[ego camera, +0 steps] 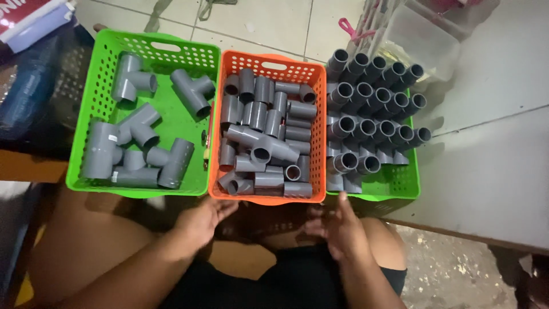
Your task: Sorting and inspecting PVC pipe fittings into different plastic baskets
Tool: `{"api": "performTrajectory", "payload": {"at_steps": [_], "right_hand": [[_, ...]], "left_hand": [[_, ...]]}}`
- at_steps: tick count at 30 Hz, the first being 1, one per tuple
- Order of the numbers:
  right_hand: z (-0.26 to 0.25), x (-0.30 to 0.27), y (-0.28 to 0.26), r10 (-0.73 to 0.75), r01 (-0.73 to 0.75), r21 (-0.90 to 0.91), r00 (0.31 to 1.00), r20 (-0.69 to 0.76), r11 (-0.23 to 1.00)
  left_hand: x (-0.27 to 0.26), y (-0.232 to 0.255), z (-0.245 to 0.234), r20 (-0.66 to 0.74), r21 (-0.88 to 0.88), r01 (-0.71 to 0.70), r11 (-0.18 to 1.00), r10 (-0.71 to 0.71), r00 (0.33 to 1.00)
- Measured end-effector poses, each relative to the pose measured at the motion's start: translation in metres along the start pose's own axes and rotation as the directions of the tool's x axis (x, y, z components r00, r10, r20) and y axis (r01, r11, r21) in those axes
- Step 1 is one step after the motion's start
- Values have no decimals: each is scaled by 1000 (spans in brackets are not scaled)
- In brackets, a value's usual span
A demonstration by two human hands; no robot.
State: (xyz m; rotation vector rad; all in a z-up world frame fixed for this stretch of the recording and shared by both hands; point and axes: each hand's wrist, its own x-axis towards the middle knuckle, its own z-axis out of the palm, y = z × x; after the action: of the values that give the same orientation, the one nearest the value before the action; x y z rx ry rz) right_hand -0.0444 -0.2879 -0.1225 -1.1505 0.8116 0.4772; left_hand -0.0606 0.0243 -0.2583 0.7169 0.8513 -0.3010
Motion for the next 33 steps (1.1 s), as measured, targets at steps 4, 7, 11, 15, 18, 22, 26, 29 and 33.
{"api": "performTrajectory", "payload": {"at_steps": [4, 7, 11, 15, 18, 22, 26, 29, 33], "right_hand": [[13, -46, -23, -134, 226, -352, 954, 268, 908], [53, -88, -67, -330, 249, -868, 938, 105, 430], [102, -66, -95, -595, 790, -583, 381, 708, -188], [155, -17, -101, -392, 326, -793, 733, 556, -514], [165, 1, -109, -312, 283, -874, 854, 417, -394], [169, -18, -116, -312, 292, -889, 859, 406, -352], [170, -33, -125, -344, 359, -883, 823, 452, -302], [171, -48, -130, -362, 343, -894, 826, 433, -287], [152, -50, -125, -527, 474, -817, 626, 575, -329]], "left_hand": [[-129, 77, 92, -164, 555, 332, 763, -290, 943], [-173, 110, 114, 159, 948, -87, 305, -217, 963], [-180, 154, 156, 795, 589, -808, 14, 172, 582], [-62, 167, 173, 933, 321, -691, -648, 340, 115], [-42, 159, 173, 934, 354, -638, -684, 220, 282], [-43, 162, 170, 929, 364, -677, -639, 201, 310], [-40, 164, 168, 938, 339, -660, -671, 185, 294], [-56, 170, 172, 949, 316, -681, -661, 210, 236], [-53, 174, 170, 958, 217, -847, -486, 271, 90]]}}
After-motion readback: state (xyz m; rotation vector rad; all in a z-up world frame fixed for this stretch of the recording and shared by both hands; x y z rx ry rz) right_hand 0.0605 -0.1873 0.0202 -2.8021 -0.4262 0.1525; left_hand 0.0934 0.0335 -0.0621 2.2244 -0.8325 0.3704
